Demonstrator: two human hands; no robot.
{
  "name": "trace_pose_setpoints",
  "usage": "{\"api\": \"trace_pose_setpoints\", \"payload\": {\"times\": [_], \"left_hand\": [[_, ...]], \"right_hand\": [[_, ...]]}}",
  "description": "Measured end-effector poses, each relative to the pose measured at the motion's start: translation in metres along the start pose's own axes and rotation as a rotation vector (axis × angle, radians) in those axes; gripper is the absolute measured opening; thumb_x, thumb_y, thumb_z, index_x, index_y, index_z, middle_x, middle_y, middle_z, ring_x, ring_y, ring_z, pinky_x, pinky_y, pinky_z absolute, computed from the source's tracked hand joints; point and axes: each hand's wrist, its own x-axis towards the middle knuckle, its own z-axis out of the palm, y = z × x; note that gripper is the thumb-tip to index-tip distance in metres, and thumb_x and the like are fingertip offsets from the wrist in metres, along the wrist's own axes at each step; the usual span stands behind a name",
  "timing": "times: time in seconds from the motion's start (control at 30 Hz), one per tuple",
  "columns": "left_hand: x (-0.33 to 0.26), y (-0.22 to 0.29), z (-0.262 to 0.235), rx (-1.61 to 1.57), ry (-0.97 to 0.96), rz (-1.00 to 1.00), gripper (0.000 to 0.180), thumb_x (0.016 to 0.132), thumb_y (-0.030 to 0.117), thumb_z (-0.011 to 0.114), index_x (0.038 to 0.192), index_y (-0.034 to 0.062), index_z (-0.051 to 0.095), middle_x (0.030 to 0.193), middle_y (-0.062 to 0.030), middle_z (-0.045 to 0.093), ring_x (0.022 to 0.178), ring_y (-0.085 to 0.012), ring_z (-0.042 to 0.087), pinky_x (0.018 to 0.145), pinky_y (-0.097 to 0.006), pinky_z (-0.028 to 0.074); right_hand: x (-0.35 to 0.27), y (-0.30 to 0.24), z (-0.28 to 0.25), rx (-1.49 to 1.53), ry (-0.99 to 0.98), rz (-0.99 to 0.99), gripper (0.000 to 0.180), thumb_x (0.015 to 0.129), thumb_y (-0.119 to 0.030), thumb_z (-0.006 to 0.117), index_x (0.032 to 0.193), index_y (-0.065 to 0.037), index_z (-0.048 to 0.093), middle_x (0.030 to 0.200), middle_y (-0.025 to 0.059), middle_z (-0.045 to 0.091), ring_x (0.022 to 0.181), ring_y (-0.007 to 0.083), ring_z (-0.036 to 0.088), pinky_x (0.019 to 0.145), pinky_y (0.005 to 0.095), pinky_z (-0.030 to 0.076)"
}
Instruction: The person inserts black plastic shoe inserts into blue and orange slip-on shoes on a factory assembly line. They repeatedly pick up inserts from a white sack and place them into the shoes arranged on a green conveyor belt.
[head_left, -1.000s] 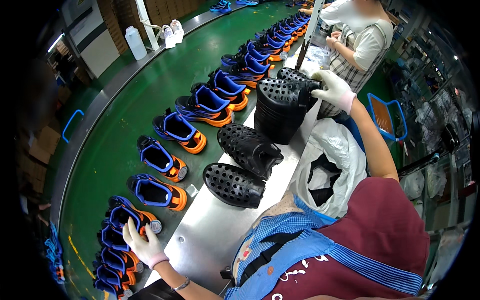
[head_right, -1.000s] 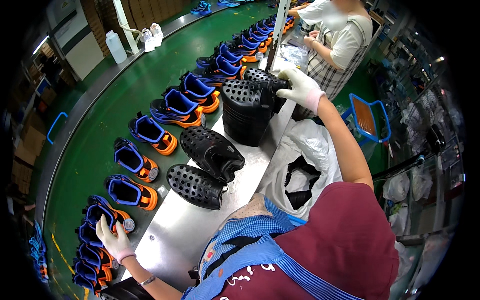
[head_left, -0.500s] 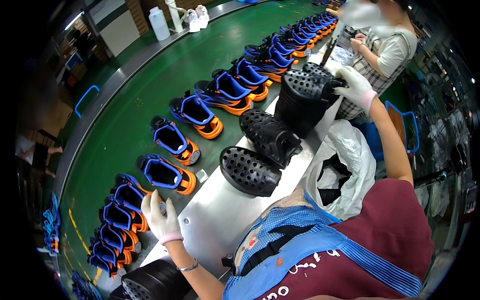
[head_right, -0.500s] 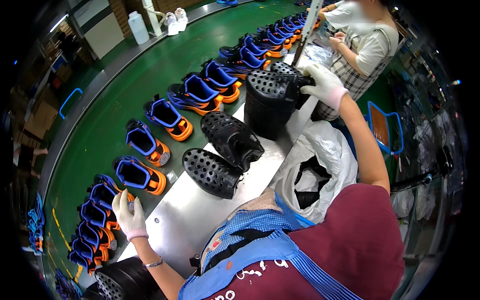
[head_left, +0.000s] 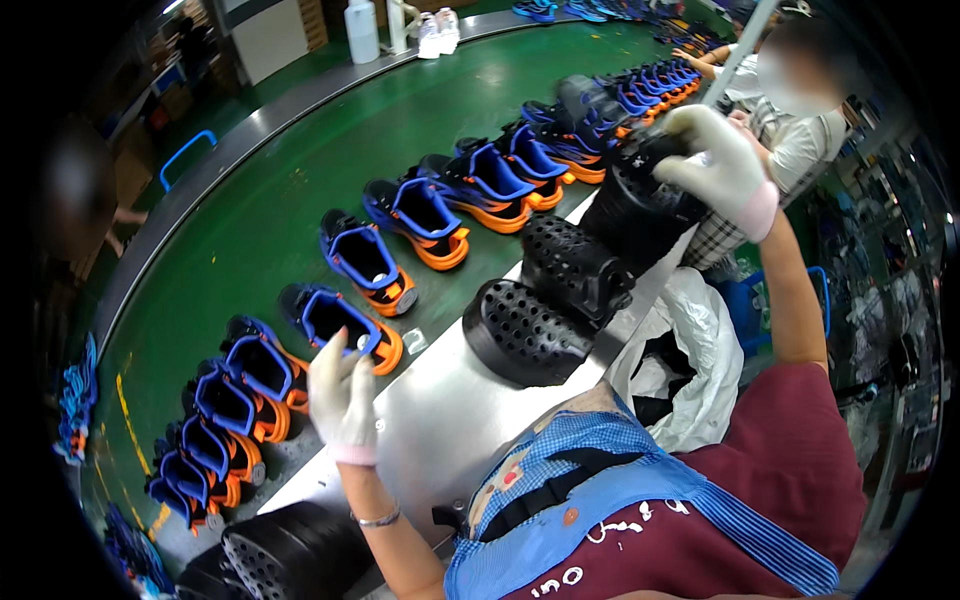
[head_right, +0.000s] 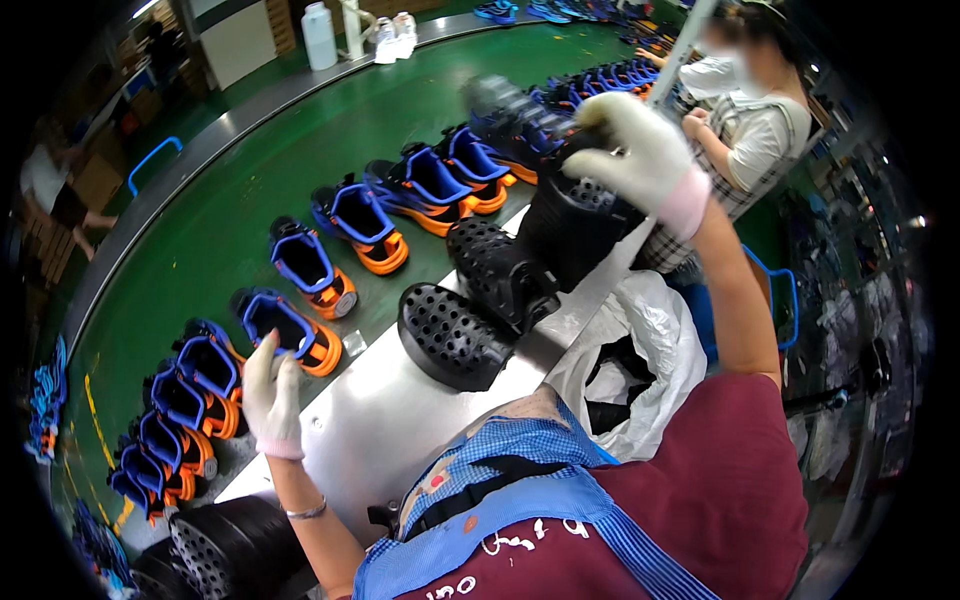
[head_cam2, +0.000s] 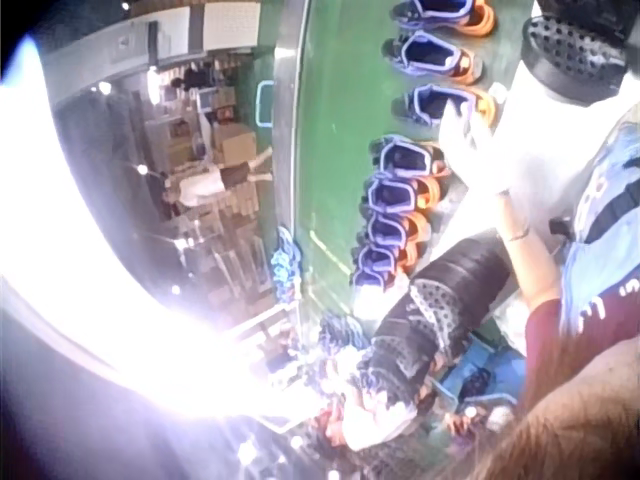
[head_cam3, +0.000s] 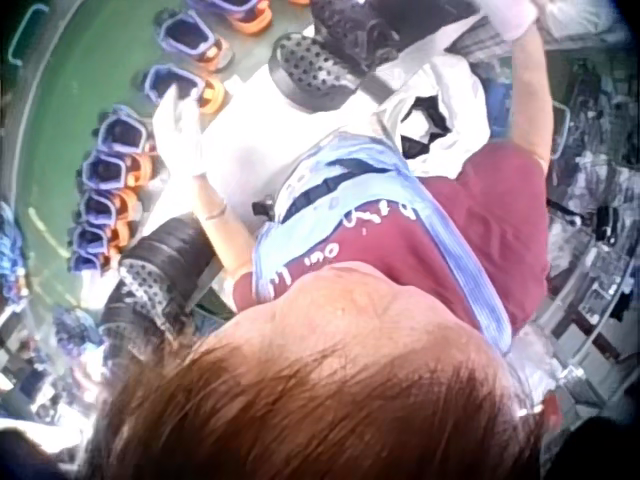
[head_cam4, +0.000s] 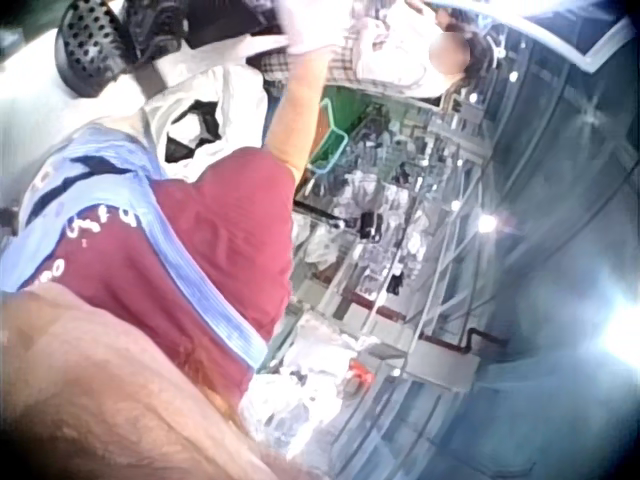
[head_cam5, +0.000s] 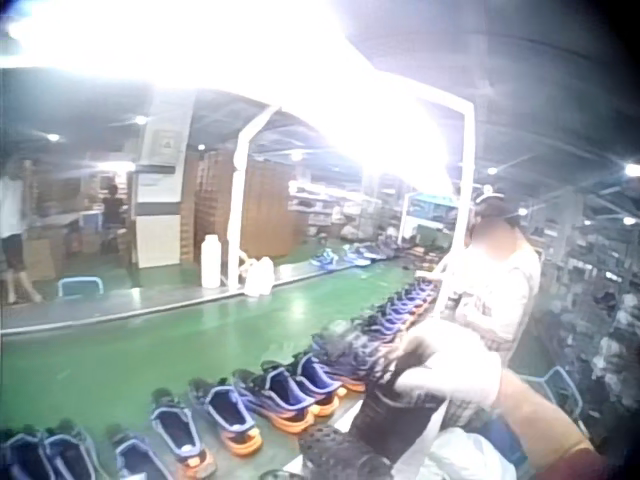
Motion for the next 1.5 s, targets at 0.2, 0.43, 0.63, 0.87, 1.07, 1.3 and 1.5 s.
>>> {"api": "trace_pose_setpoints", "payload": {"times": [0.2,0.43,0.63,0.87,1.07,1.3,1.5], "left_hand": [[-0.010,0.007,0.029,-0.905,-0.330,-0.102,0.072,0.092,0.024,0.066,0.150,0.0023,0.028,0.138,-0.0122,0.050,0.127,-0.0218,0.049,0.106,-0.036,0.039],[-0.027,-0.002,0.013,-1.046,-0.013,-0.197,0.043,0.094,0.026,0.065,0.127,0.0032,0.050,0.118,-0.0075,0.060,0.111,-0.0194,0.059,0.099,-0.037,0.048],[-0.017,-0.032,0.007,-0.988,0.015,-0.289,0.046,0.097,0.037,0.061,0.126,0.0020,0.052,0.116,-0.0101,0.063,0.107,-0.0222,0.062,0.090,-0.040,0.052],[-0.007,-0.011,-0.007,-0.400,0.053,-0.436,0.031,0.093,0.027,0.067,0.111,0.0016,0.065,0.106,-0.0111,0.065,0.081,-0.0174,0.068,0.061,-0.027,0.054],[-0.006,-0.047,0.010,0.387,0.114,0.071,0.040,0.079,0.020,0.075,0.111,-0.0011,0.064,0.113,-0.0153,0.061,0.089,-0.0287,0.066,0.077,-0.034,0.053],[0.025,-0.044,0.013,0.547,-0.106,-0.164,0.035,0.087,0.032,0.065,0.111,0.0072,0.064,0.114,-0.0127,0.062,0.103,-0.0345,0.061,0.085,-0.043,0.051],[0.059,-0.046,0.005,0.673,-0.485,-0.440,0.043,0.085,0.046,0.062,0.109,0.0104,0.070,0.108,-0.0164,0.069,0.101,-0.0335,0.065,0.087,-0.040,0.052]], "right_hand": [[0.015,-0.141,0.119,0.325,-0.530,-0.532,0.037,0.075,-0.021,0.077,0.104,-0.006,0.060,0.095,0.0116,0.060,0.089,0.0308,0.061,0.078,0.0384,0.050],[0.018,-0.179,0.192,0.103,-0.860,-0.435,0.042,0.083,-0.039,0.068,0.099,-0.002,0.058,0.084,0.0168,0.062,0.078,0.0342,0.065,0.068,0.0427,0.052],[0.022,-0.190,0.223,0.093,-0.813,-0.465,0.034,0.081,-0.034,0.068,0.088,-0.003,0.057,0.074,0.0136,0.060,0.070,0.0330,0.064,0.063,0.0418,0.051],[0.058,-0.180,0.227,0.118,-0.841,-0.406,0.035,0.080,-0.036,0.063,0.081,-0.001,0.065,0.067,0.0200,0.063,0.067,0.0382,0.065,0.068,0.0443,0.053],[0.095,-0.199,0.259,-0.175,-1.061,-0.390,0.040,0.079,-0.039,0.059,0.074,0.000,0.067,0.066,0.0221,0.062,0.065,0.0377,0.065,0.065,0.0430,0.053],[0.077,-0.226,0.347,-0.239,-1.012,-0.300,0.037,0.084,-0.032,0.057,0.082,0.002,0.073,0.082,0.0242,0.068,0.081,0.0385,0.068,0.078,0.0445,0.055],[0.071,-0.246,0.367,0.065,-1.036,-0.016,0.026,0.087,-0.020,0.059,0.107,-0.007,0.069,0.101,0.0206,0.069,0.090,0.0364,0.069,0.077,0.0490,0.056]]}}
